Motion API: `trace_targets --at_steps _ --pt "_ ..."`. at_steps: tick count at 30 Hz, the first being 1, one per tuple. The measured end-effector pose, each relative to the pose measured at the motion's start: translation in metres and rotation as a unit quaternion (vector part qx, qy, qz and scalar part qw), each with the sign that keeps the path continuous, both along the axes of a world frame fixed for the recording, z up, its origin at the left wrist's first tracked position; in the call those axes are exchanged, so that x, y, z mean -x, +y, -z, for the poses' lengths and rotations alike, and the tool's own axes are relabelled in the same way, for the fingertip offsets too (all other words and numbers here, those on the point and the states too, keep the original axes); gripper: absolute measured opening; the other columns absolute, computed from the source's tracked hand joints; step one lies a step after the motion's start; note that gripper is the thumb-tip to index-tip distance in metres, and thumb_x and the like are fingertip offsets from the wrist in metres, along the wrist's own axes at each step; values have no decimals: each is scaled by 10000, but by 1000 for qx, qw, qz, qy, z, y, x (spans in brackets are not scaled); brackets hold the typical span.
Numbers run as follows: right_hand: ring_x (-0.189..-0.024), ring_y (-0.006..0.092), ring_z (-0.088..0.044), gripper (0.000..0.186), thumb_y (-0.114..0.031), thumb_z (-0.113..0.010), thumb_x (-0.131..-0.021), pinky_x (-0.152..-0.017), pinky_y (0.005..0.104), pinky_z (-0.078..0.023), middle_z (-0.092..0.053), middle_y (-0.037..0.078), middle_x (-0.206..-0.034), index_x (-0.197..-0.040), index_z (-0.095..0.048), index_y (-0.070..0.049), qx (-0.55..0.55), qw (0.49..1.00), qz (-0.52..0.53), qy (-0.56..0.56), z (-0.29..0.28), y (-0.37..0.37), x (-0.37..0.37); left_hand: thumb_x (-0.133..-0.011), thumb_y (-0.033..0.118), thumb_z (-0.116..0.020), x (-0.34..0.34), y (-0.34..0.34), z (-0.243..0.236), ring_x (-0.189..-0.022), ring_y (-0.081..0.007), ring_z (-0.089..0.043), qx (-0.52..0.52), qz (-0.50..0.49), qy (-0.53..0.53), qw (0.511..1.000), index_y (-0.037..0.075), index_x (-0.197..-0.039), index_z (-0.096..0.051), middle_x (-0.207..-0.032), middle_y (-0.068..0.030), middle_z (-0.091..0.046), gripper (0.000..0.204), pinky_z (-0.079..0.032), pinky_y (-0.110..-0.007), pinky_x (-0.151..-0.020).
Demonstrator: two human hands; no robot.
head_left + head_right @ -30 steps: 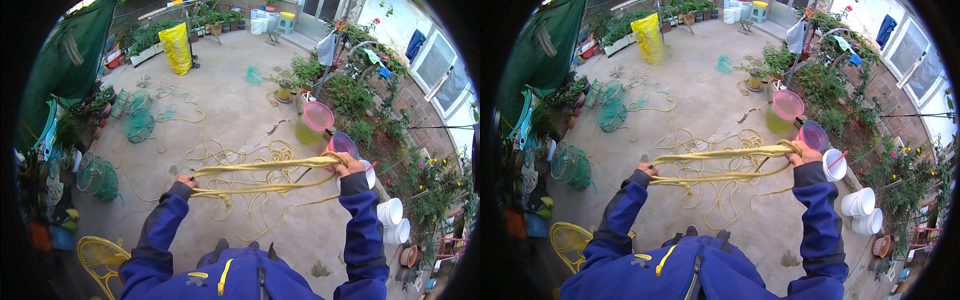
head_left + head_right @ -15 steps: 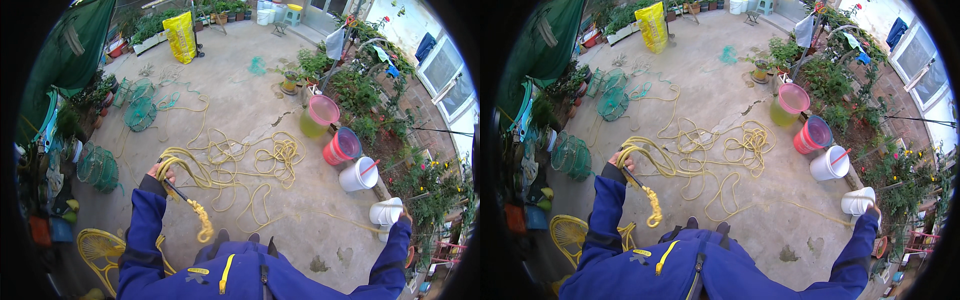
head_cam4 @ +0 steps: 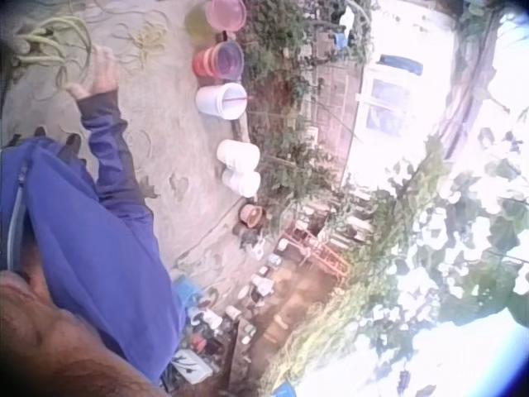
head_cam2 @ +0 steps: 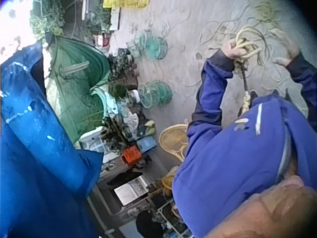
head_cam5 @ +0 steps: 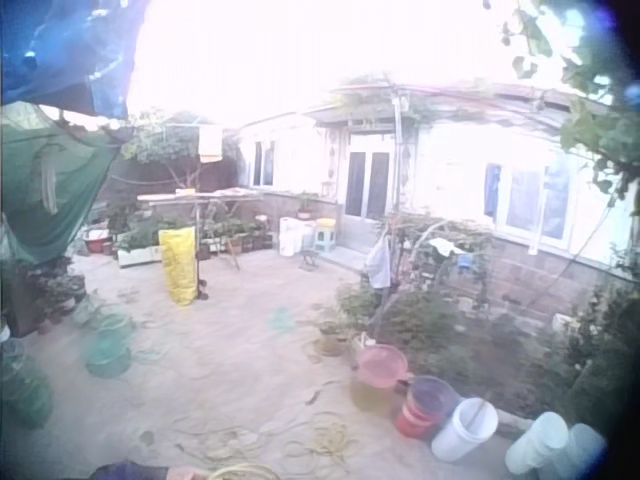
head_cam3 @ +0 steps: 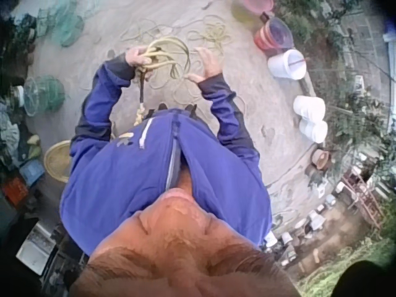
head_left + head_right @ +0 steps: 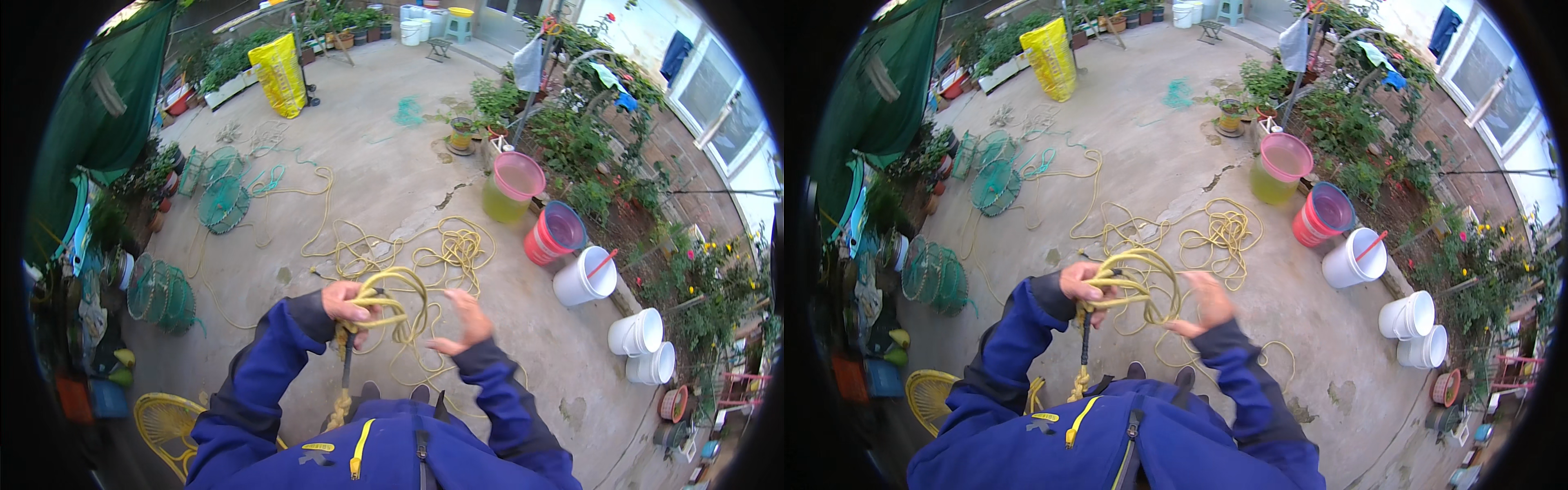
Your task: The person gathers a long yellow rope from the ground and coils it into a neat bundle by hand. The person repeatedly loops and pulls the rope, forming a compact coil and holding it in both hands.
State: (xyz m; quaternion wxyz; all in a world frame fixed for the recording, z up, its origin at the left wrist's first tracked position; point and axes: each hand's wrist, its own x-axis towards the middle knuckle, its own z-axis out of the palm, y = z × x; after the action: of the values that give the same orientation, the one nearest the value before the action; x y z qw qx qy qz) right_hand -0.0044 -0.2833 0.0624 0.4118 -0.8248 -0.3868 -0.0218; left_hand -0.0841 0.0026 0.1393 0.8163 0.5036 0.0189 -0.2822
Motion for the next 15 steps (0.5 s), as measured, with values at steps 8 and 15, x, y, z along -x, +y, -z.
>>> trace_targets --at_steps 8,15 --pt "-716 283 -604 223 -108 -629 -726 -619 341 -476 -614 117 -813 -945 -591 -107 -104 994 11 26 -39 69 -23 -744 22 -645 6 -22 12 -699 -202 -604 39 -5 -4 999 12 -1286 -359 -979 -167 -579 613 -531 -367 -657" --pt "-555 143 -594 112 -49 -614 -764 -499 317 -500 -610 46 -666 -876 -618 -55 -230 897 167 339 48 -31 -117 -751 -31 -627 30 19 67 -679 -189 -622 -98 -145 103 979 -42 -1164 -499 -824 -123 -627 432 -514 -302 -651"
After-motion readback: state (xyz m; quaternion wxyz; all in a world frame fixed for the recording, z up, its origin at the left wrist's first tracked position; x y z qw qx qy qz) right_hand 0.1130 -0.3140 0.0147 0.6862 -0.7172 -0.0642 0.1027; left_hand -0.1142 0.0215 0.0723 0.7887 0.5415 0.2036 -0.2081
